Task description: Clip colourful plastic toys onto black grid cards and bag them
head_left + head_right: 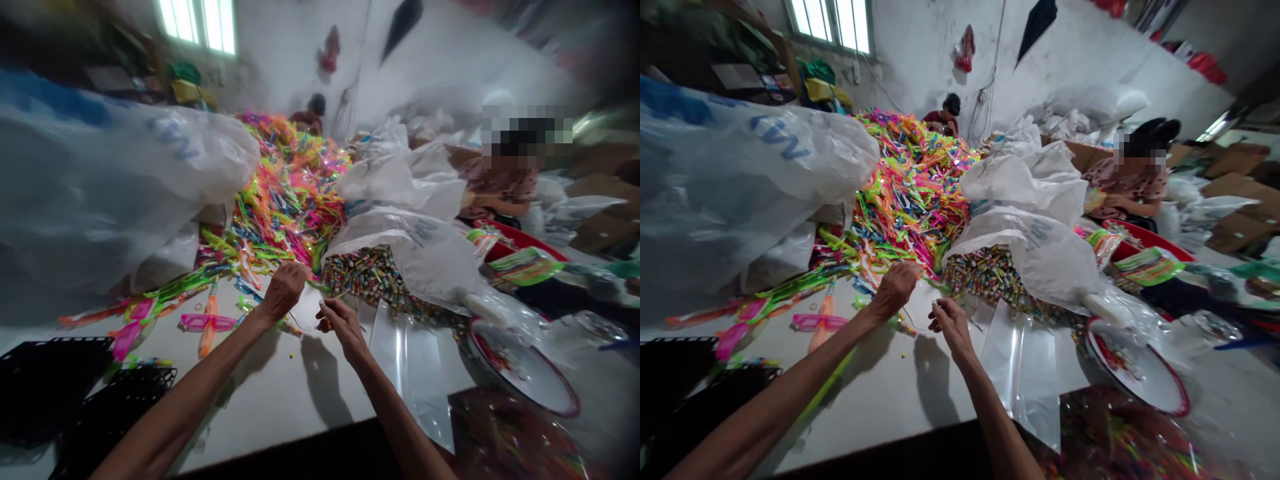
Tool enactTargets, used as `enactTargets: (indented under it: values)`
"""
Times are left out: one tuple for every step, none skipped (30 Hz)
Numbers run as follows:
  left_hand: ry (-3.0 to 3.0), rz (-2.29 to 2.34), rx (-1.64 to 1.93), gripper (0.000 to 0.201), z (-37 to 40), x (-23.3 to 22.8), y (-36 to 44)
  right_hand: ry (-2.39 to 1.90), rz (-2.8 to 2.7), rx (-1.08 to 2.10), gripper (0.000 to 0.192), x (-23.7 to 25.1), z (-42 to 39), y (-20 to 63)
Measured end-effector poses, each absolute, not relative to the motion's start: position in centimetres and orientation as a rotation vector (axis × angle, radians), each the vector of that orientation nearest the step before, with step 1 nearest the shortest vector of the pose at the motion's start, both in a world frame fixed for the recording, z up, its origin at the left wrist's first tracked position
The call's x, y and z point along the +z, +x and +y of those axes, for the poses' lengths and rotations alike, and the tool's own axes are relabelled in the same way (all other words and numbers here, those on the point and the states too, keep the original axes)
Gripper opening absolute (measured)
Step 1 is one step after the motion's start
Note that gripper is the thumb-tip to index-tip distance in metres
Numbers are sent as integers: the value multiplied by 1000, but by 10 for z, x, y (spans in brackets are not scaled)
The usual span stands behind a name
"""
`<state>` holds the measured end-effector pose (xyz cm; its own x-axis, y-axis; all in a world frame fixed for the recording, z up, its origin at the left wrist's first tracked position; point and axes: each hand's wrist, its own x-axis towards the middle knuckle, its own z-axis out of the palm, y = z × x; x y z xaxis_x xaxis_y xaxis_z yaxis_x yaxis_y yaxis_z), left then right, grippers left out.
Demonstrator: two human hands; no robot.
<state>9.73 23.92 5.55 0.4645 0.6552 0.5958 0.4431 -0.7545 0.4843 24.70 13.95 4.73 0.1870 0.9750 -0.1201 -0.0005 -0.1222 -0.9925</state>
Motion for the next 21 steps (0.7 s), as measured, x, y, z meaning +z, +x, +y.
enactTargets:
  values:
    - [2375,939,1227,25,231,59,99,-1365,-985,1171,41,52,134,248]
    - [2280,947,1285,25,224,61,100,-1341,-952,1192,42,55,129,249]
    - [2175,961,1337,27,218,62,100,-1321,-921,1214,43,58,124,252]
    - [2063,980,1380,29,214,62,99,-1307,-900,1235,44,60,119,254]
    - [1952,1000,1409,31,211,61,96,-1301,-885,1250,44,60,114,257]
    - [1850,1021,1426,34,210,60,93,-1305,-878,1260,43,60,110,260]
    - [1761,1044,1431,36,211,58,88,-1316,-875,1264,42,58,106,263]
    - [1689,1070,1427,37,213,54,82,-1331,-873,1267,42,56,103,265]
    - [1635,1101,1419,36,215,50,76,-1346,-874,1272,42,52,100,267]
    - [1596,1139,1408,36,218,46,68,-1360,-875,1281,42,48,97,268]
    - [1573,1183,1395,34,221,42,59,-1371,-877,1292,42,43,95,268]
    - [1562,1234,1386,33,223,37,49,-1382,-883,1306,42,38,94,267]
    - [1561,1293,1384,32,225,33,38,-1391,-893,1319,42,32,93,266]
    - [1566,1360,1390,31,227,30,27,-1398,-906,1329,42,26,93,264]
    - [1575,1437,1407,31,229,27,15,-1406,-923,1334,42,20,93,262]
    - [1591,1518,1432,32,230,25,4,-1418,-945,1334,42,15,93,260]
    - [1613,1600,1459,33,233,24,-6,-1437,-978,1321,41,9,94,257]
    - [1645,1676,1481,35,235,23,-13,-1460,-1019,1293,40,4,95,254]
    - [1690,1739,1489,36,238,23,-18,-1490,-1069,1249,40,-1,96,251]
    - [1749,1785,1476,36,243,23,-20,-1531,-1122,1186,39,-5,97,249]
    - [1821,1809,1438,35,248,22,-18,-1585,-1166,1088,39,-8,97,246]
